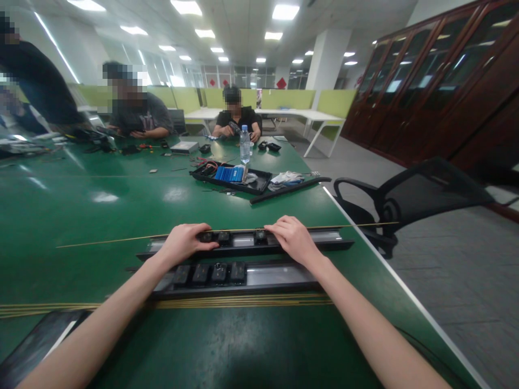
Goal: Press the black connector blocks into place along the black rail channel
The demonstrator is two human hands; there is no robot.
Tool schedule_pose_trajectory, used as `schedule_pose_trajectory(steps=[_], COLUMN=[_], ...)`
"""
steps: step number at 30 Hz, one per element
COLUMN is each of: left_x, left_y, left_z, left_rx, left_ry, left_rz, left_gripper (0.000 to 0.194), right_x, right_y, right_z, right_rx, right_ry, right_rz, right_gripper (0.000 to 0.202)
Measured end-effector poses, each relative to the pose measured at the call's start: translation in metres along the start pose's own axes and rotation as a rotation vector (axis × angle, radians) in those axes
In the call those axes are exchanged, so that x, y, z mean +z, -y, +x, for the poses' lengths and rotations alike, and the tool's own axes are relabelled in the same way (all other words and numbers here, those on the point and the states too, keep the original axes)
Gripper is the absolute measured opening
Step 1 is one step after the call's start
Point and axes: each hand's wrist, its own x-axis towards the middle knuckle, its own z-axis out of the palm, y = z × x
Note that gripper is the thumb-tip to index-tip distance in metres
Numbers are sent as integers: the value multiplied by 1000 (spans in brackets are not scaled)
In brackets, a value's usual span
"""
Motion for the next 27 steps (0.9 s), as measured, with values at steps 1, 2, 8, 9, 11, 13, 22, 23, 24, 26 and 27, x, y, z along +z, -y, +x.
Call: schedule_pose_trajectory(steps=[1,2,8,9,11,13,22,23,24,26,27], left_x=[0,0,0,0,0,1,0,0,0,0,0], left_y=[0,0,0,0,0,0,0,0,0,0,0], left_z=[0,0,0,0,0,0,0,0,0,0,0], left_rx=[2,1,-12,-10,-8,-10,-15,-13,-13,-15,-16], left_ry=[-1,-3,-1,0,0,-4,-3,-2,-2,-3,-4], left_rz=[-1,0,24,24,24,29,39,38,37,37,37], left_gripper=[48,48,50,50,50,51,49,49,49,49,49], right_x=[-1,-2,-7,-8,-9,-10,-21,-22,-22,-23,-24], right_y=[-1,-2,-7,-7,-9,-11,-18,-19,-21,-24,-26], right_z=[-1,-1,-4,-5,-6,-7,-16,-17,-18,-21,-23], right_rx=[2,5,9,10,15,23,61,63,66,72,74], right_ry=[1,2,21,20,12,9,12,12,12,13,14], right_rz=[-3,-5,-15,-17,-21,-25,-58,-61,-63,-67,-69], right_gripper=[32,32,30,29,28,27,26,26,26,26,26])
